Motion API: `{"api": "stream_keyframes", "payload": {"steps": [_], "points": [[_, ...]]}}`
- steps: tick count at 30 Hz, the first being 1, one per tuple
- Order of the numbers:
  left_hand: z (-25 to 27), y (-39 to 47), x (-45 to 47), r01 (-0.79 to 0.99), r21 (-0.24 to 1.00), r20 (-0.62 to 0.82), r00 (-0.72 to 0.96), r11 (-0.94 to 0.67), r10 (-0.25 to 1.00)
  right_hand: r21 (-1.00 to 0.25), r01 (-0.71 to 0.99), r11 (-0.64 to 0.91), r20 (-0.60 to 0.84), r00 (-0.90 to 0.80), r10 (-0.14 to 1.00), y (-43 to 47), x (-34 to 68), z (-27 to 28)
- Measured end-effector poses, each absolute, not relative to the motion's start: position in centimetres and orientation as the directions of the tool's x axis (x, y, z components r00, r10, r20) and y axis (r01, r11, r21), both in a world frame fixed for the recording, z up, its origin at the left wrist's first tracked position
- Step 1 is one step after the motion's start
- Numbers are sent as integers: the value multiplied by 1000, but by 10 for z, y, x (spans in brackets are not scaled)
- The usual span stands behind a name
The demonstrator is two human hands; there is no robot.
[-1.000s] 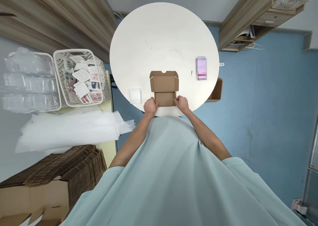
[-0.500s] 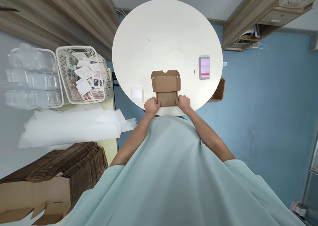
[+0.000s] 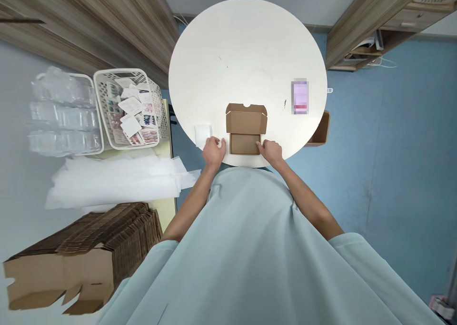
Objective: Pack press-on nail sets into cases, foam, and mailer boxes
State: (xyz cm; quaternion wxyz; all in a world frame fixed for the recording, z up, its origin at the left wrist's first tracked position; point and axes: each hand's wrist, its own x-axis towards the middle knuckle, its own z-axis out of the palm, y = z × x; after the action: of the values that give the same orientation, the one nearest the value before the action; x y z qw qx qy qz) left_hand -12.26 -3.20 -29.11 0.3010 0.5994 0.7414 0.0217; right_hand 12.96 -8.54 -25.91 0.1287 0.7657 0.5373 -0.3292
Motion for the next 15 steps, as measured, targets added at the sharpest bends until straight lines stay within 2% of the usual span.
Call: {"api": "stream_keyframes", "payload": {"steps": [3, 5, 10, 15], "points": [[-296, -16, -157, 853, 372, -290, -267, 366, 919, -197, 878, -436, -635, 225, 739, -95, 132, -247], [-302, -6, -175, 833, 331, -298, -352, 442, 887, -218, 861, -460, -631, 235, 739, -100, 133, -241], [-311, 4, -188, 823, 246, -434, -379, 512, 818, -248, 833, -495, -628, 251, 737, -106, 135, -233], [-307, 2, -177, 831, 221, -384, -407, 511, 829, -249, 830, -500, -626, 256, 737, -107, 136, -230]]}}
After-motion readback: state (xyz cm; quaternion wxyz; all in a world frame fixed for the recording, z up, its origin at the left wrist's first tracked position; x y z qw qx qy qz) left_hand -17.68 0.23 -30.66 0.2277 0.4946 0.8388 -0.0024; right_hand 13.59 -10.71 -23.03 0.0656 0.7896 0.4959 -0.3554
